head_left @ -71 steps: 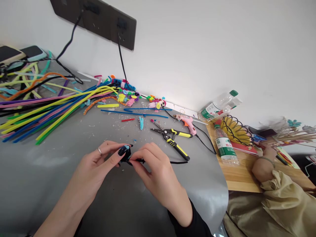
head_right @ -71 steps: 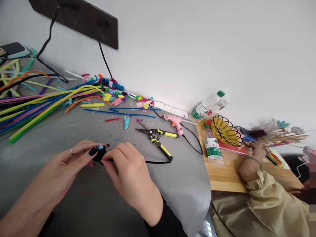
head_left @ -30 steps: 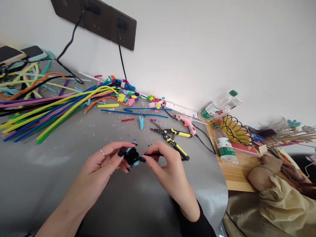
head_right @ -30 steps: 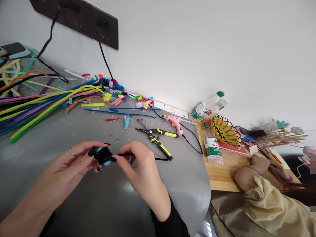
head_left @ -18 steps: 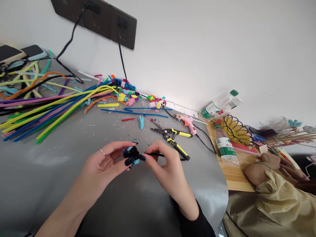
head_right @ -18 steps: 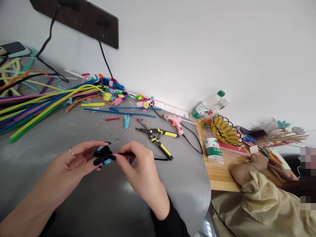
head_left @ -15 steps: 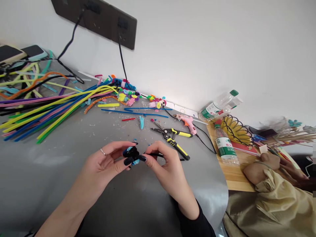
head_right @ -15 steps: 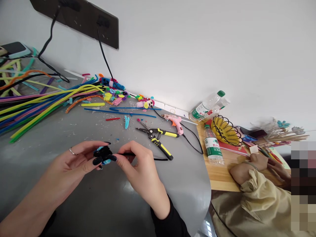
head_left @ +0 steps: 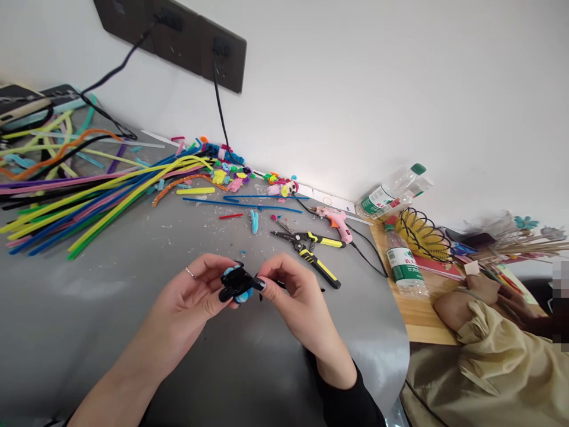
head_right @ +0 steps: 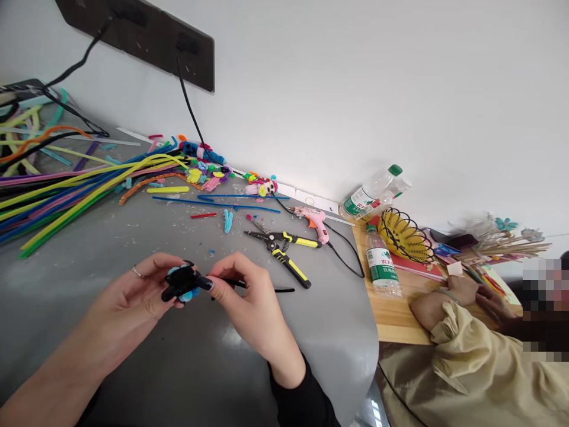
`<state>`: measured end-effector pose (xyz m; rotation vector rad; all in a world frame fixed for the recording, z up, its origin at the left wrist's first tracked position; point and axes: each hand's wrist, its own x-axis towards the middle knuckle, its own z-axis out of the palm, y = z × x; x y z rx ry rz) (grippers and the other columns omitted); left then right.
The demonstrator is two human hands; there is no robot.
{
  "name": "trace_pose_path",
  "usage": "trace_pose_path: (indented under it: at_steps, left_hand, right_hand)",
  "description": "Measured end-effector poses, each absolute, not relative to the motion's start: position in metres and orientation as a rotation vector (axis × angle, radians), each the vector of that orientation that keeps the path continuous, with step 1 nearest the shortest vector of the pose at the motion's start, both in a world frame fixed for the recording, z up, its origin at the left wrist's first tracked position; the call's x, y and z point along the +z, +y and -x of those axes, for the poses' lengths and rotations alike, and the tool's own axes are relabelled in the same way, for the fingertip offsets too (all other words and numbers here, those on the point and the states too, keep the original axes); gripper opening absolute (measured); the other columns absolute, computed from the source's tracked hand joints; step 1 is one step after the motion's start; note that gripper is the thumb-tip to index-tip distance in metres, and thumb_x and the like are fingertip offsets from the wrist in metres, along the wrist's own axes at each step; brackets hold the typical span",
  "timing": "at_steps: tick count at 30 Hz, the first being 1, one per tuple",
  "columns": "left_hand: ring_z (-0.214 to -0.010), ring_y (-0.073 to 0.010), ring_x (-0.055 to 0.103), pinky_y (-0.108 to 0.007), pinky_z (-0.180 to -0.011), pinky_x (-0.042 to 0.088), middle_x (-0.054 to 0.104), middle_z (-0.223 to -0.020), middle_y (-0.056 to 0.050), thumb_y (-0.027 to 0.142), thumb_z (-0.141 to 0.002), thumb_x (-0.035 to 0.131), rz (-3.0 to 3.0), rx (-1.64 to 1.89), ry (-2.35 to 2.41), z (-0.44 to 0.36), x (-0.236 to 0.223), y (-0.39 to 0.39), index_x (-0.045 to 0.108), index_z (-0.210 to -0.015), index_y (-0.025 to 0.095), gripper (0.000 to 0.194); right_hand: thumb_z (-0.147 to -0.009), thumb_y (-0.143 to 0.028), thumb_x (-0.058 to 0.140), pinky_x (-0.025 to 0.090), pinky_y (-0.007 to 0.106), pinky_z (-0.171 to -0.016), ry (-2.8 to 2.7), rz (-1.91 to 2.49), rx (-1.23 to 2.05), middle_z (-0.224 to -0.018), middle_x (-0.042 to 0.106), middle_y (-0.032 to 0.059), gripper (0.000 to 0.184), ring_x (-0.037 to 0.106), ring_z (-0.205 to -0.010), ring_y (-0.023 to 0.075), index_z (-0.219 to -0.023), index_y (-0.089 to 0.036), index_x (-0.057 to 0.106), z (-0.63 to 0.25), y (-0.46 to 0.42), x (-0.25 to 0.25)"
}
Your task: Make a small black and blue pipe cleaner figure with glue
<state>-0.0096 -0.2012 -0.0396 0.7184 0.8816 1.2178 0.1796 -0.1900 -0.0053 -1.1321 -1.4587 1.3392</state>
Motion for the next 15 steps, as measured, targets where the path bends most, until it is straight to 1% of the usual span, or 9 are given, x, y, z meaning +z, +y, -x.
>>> trace_pose_path:
  at_steps: [1,4,7,9,12,15]
  left_hand:
    - [-0.082,-0.0192,0.073,-0.021,-0.063,0.063,0.078,-0.092,-0.005,0.046,-0.066,0.104,-0.714,1.217,0.893,0.009,-0.038,-0.201,0.089,-0.092,0.030,0.034]
    - [-0.093,-0.0229,0.074,-0.023,-0.069,0.066,0.080,-0.104,-0.008,0.054,-0.066,0.102,-0.715,1.218,0.923,0.008,-0.037,-0.201,0.090,-0.097,0.030,0.040]
    - [-0.090,-0.0224,0.073,-0.024,-0.072,0.066,0.080,-0.103,-0.008,0.062,-0.067,0.098,-0.737,1.211,0.925,0.010,-0.038,-0.202,0.090,-0.099,0.031,0.045]
    - [-0.092,-0.0225,0.074,-0.025,-0.076,0.066,0.081,-0.102,-0.007,0.058,-0.071,0.098,-0.753,1.172,0.929,0.013,-0.042,-0.201,0.090,-0.103,0.032,0.042]
    - [-0.107,-0.0262,0.076,-0.028,-0.086,0.066,0.083,-0.109,-0.007,0.047,-0.075,0.098,-0.757,1.123,0.948,0.015,-0.048,-0.201,0.088,-0.108,0.033,0.037]
    - [-0.113,-0.0289,0.075,-0.030,-0.089,0.066,0.083,-0.111,-0.007,0.046,-0.075,0.098,-0.755,1.115,0.971,0.016,-0.049,-0.202,0.089,-0.108,0.033,0.036]
  right_hand:
    - [-0.093,-0.049,0.081,0.047,0.026,-0.070,-1.452,1.127,1.339,-0.080,0.064,-0.0014,0.033,0.057,-0.074,0.0144,-0.087,-0.022,0.066,-0.179,-0.190,-0.006]
    - [-0.094,-0.043,0.081,0.046,0.026,-0.071,-1.445,1.122,1.334,-0.081,0.063,-0.0016,0.028,0.057,-0.074,0.0138,-0.087,-0.021,0.065,-0.179,-0.191,-0.007]
    - [-0.093,-0.044,0.082,0.047,0.026,-0.071,-1.449,1.116,1.336,-0.080,0.063,-0.0017,0.029,0.057,-0.075,0.0140,-0.086,-0.021,0.065,-0.177,-0.192,-0.007]
    - [-0.094,-0.048,0.081,0.049,0.026,-0.071,-1.463,1.111,1.322,-0.079,0.063,-0.0017,0.033,0.058,-0.074,0.0143,-0.086,-0.021,0.064,-0.176,-0.192,-0.007]
    - [-0.094,-0.055,0.079,0.052,0.028,-0.073,-1.483,1.128,1.283,-0.079,0.063,-0.0012,0.037,0.060,-0.074,0.0152,-0.085,-0.022,0.063,-0.173,-0.193,-0.007]
    - [-0.092,-0.056,0.081,0.054,0.028,-0.074,-1.466,1.146,1.268,-0.079,0.065,-0.0009,0.039,0.062,-0.076,0.0160,-0.085,-0.023,0.062,-0.170,-0.194,-0.008]
